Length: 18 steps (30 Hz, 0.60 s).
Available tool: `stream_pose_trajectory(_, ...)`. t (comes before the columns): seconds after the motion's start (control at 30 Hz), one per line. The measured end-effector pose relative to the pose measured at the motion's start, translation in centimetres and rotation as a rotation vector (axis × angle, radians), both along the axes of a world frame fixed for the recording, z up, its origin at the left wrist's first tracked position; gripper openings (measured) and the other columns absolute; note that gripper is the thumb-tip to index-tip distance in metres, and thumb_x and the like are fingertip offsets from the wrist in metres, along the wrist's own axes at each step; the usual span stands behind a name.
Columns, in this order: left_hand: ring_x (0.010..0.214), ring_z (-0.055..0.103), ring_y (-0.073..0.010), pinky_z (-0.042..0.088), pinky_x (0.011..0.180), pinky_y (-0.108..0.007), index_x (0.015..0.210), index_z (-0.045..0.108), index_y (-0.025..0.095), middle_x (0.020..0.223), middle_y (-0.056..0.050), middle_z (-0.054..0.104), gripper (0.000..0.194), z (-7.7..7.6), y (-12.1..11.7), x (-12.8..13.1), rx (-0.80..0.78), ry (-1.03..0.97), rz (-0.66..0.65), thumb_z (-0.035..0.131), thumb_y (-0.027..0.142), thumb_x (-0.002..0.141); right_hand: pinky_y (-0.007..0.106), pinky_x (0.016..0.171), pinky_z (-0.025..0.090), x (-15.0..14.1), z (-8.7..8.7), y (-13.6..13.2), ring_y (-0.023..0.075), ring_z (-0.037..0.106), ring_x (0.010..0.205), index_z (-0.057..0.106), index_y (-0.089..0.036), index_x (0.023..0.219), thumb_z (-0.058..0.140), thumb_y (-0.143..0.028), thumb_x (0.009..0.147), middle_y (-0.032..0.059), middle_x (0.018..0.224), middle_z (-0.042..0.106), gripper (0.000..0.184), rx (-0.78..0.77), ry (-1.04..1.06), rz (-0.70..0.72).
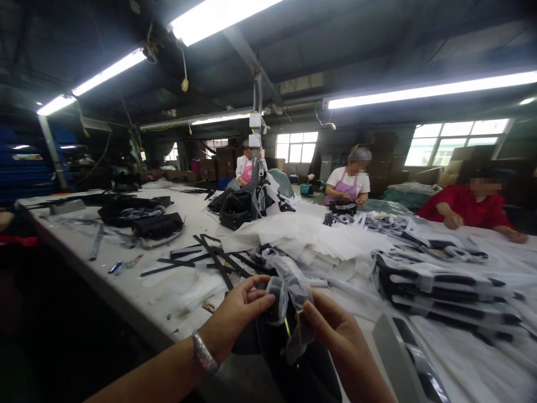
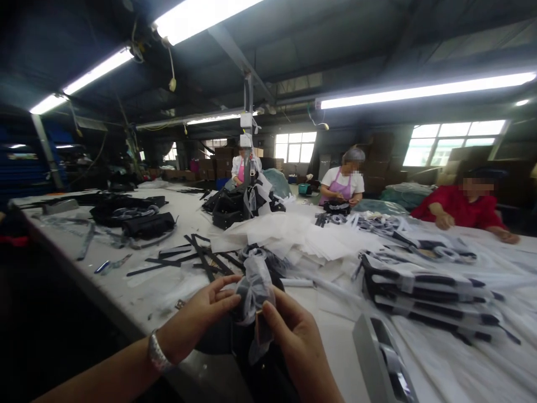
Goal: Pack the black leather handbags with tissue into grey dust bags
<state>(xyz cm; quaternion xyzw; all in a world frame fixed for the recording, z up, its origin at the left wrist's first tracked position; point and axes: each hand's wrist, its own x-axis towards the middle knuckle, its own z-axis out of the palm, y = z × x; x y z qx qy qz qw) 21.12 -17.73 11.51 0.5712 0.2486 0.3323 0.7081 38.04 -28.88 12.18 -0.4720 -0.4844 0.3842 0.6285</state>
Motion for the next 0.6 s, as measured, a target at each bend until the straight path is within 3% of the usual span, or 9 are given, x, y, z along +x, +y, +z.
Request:
stream_pose_trajectory(0.07, 0.094, 0.069, -0.0226, 0.051, 0.084, -0.031, 0.12, 0.06, 0.016, 0.104, -0.011, 0.073, 0.049, 0.5, -0.6, 0.3, -0.054, 0.0, 0.008, 0.075, 0.039, 0.08, 0.033, 0.088, 0.052, -0.3, -0.3, 0.1, 0.028, 0.065, 0.105, 0.07, -0.025, 0.118, 0.067, -0.048, 0.084, 0.0061, 0.11, 0.073, 0.041, 0.028, -0.021, 0.012)
stream_pose_trajectory(0.17, 0.1, 0.067, -0.0232, 0.049, 0.089, -0.033, 0.118, 0.063, 0.017, 0.115, -0.011, 0.069, 0.041, 1.5, -1.4, 0.6, -0.107, -0.087, -0.065, 0.065, 0.043, 0.087, 0.038, 0.099, 0.046, -0.4, -0.6, 0.3, 0.0294, 0.063, 0.112, 0.069, -0.024, 0.118, 0.066, -0.047, 0.086, 0.0066, 0.117, 0.071, 0.04, 0.048, -0.055, -0.029)
stream_pose_trajectory(0.3, 0.122, 0.056, -0.0268, 0.043, 0.102, -0.036, 0.132, 0.056, 0.022, 0.127, -0.01, 0.065, 0.058, 1.7, -1.8, 0.9, 0.031, -0.256, -0.157, 0.077, 0.024, 0.079, 0.04, 0.101, 0.045, -0.1, -1.0, 0.6, 0.0291, 0.063, 0.112, 0.068, -0.023, 0.119, 0.065, -0.046, 0.087, 0.0059, 0.119, 0.071, 0.04, 0.038, -0.045, -0.087)
stream_pose_trajectory(0.37, 0.122, 0.056, -0.0275, 0.043, 0.102, -0.036, 0.134, 0.055, 0.019, 0.123, -0.012, 0.066, 0.061, 1.2, -1.6, 1.1, 0.069, -0.247, -0.123, 0.079, 0.02, 0.077, 0.04, 0.098, 0.047, 0.2, -1.3, 0.7, 0.0289, 0.065, 0.109, 0.068, -0.024, 0.12, 0.067, -0.046, 0.086, 0.0058, 0.118, 0.072, 0.041, 0.032, -0.039, -0.092)
stream_pose_trajectory(0.47, 0.108, 0.065, -0.0273, 0.05, 0.092, -0.035, 0.132, 0.055, 0.013, 0.114, -0.015, 0.07, 0.057, 0.5, -1.3, 1.5, 0.007, -0.187, -0.036, 0.076, 0.027, 0.081, 0.04, 0.096, 0.049, 0.4, -1.8, 0.9, 0.0287, 0.066, 0.106, 0.067, -0.024, 0.12, 0.068, -0.047, 0.084, 0.006, 0.115, 0.073, 0.043, 0.028, -0.036, -0.1)
stream_pose_trajectory(0.6, 0.087, 0.071, -0.0217, 0.056, 0.076, -0.03, 0.128, 0.057, 0.012, 0.104, -0.014, 0.073, 0.055, 0.7, -1.2, 2.5, -0.09, -0.167, 0.129, 0.076, 0.032, 0.08, 0.04, 0.096, 0.05, 0.4, -2.2, 1.0, 0.0283, 0.067, 0.107, 0.068, -0.024, 0.118, 0.07, -0.048, 0.082, 0.0058, 0.114, 0.073, 0.043, 0.037, -0.066, -0.193)
